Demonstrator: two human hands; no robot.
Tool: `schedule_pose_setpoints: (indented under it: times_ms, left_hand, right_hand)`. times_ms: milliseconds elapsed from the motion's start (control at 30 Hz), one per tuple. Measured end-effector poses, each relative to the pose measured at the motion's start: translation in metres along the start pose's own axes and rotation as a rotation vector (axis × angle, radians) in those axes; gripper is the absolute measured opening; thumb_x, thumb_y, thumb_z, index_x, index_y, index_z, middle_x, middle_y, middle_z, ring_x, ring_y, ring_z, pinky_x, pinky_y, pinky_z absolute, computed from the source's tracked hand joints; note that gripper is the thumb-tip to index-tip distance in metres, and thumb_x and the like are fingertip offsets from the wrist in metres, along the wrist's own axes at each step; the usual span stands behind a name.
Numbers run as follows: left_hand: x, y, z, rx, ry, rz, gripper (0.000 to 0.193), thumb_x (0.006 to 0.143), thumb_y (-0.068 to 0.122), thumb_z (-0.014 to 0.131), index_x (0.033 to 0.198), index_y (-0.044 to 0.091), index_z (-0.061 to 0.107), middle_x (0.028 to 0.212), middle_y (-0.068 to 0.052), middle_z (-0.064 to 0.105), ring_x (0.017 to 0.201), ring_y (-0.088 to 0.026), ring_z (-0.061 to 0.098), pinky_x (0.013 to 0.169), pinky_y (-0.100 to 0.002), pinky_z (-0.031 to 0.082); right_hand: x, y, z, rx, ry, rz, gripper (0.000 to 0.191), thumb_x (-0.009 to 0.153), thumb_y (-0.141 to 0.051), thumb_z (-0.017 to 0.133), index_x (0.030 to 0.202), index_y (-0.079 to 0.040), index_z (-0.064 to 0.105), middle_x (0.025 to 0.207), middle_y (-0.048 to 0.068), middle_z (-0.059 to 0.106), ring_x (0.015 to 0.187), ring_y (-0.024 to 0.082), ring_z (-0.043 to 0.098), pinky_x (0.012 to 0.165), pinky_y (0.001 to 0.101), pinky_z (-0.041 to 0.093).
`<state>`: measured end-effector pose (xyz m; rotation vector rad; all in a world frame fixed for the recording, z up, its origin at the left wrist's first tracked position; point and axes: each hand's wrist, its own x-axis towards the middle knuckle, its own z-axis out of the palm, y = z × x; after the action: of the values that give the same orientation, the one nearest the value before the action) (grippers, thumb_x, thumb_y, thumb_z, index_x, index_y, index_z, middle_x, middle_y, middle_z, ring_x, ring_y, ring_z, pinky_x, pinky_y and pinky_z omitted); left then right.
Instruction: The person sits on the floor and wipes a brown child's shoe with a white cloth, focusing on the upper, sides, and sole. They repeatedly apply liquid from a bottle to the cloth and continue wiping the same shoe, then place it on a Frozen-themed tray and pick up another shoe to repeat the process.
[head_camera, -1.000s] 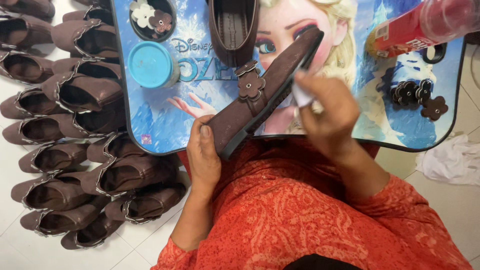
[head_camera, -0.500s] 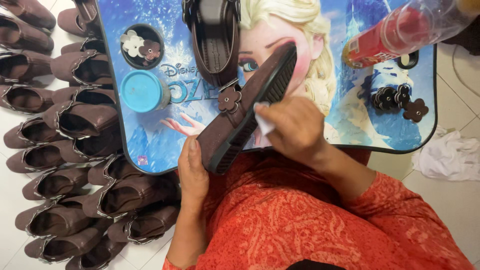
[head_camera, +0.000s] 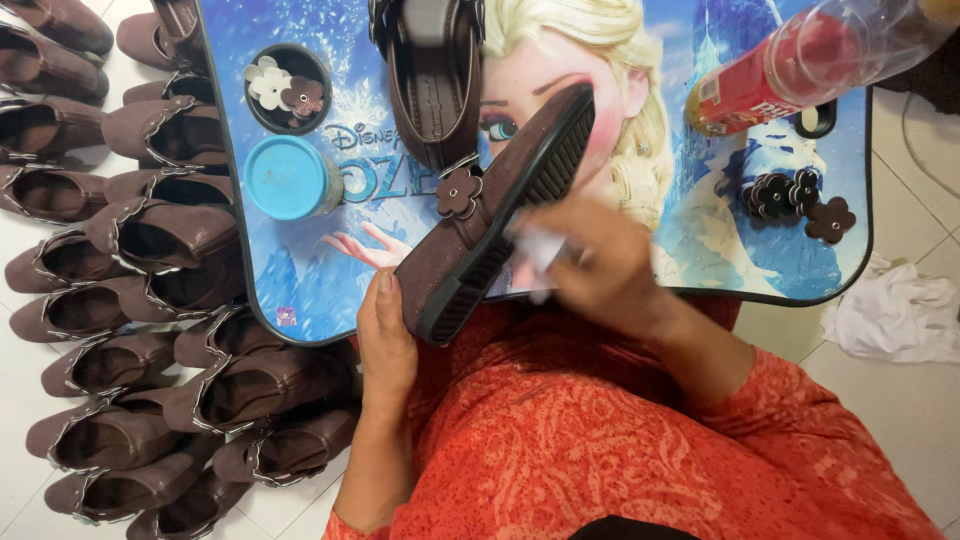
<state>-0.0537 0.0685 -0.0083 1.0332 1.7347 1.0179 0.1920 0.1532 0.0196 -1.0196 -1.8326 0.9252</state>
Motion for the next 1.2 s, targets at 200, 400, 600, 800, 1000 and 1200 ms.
schedule_pose_setpoints:
  times_ms: [200, 400, 600, 800, 1000, 1200]
  left_hand:
    - [-0.001, -0.006, 0.004, -0.147, 0.038, 0.106, 0.054, 0.113, 0.040, 0.033, 0.122, -0.005, 0.060, 0.116, -0.013, 0.062, 0.109, -0.020, 0.056, 0.102, -0.033, 0.043]
    - [0.005, -0.028, -0.004, -0.171, 0.024, -0.087, 0.057, 0.111, 0.037, 0.030, 0.128, -0.007, 0.060, 0.123, -0.018, 0.067, 0.112, -0.025, 0.063, 0.100, -0.035, 0.046]
    - [0.008, -0.049, -0.004, -0.088, 0.038, 0.129, 0.055, 0.114, 0.034, 0.030, 0.129, -0.012, 0.057, 0.127, -0.021, 0.066, 0.119, -0.028, 0.060, 0.107, -0.035, 0.041]
    - [0.003, -0.044, -0.001, -0.176, 0.030, 0.008, 0.054, 0.112, 0.039, 0.032, 0.107, -0.006, 0.061, 0.102, -0.011, 0.064, 0.096, -0.021, 0.055, 0.094, -0.034, 0.044]
    - [-0.008, -0.031, 0.009, -0.187, 0.034, 0.034, 0.046, 0.113, 0.040, 0.037, 0.089, 0.003, 0.047, 0.082, 0.001, 0.040, 0.079, -0.011, 0.037, 0.070, -0.029, 0.037]
    - [-0.016, -0.018, 0.020, -0.297, -0.034, 0.065, 0.045, 0.113, 0.041, 0.041, 0.084, 0.007, 0.045, 0.077, 0.006, 0.038, 0.073, -0.006, 0.036, 0.061, -0.026, 0.038]
  right_hand:
    - [0.028, 0.028, -0.036, -0.565, 0.320, 0.098, 0.026, 0.098, -0.001, 0.074, 0.124, -0.004, 0.074, 0.106, 0.016, 0.073, 0.090, 0.029, 0.068, 0.081, 0.0400, 0.054]
    - [0.019, 0.034, -0.016, -0.592, 0.263, 0.103, 0.029, 0.094, 0.003, 0.069, 0.122, -0.002, 0.074, 0.100, 0.015, 0.071, 0.089, 0.033, 0.065, 0.084, 0.0435, 0.049]
    - [-0.022, 0.001, 0.022, -0.501, 0.221, 0.016, 0.032, 0.087, 0.007, 0.073, 0.118, 0.001, 0.072, 0.096, 0.015, 0.069, 0.086, 0.033, 0.062, 0.081, 0.0431, 0.047]
    - [-0.040, -0.026, 0.056, -0.297, 0.057, -0.212, 0.036, 0.083, 0.008, 0.075, 0.118, 0.003, 0.069, 0.096, 0.012, 0.070, 0.082, 0.028, 0.064, 0.076, 0.0405, 0.047]
    - [-0.048, -0.032, 0.052, -0.245, -0.097, -0.461, 0.037, 0.079, 0.006, 0.079, 0.115, 0.001, 0.070, 0.093, 0.009, 0.070, 0.079, 0.026, 0.063, 0.073, 0.0390, 0.049]
    - [-0.059, -0.018, 0.055, -0.301, 0.064, -0.501, 0.031, 0.084, 0.009, 0.077, 0.113, 0.002, 0.070, 0.094, 0.011, 0.069, 0.079, 0.024, 0.065, 0.075, 0.0387, 0.052]
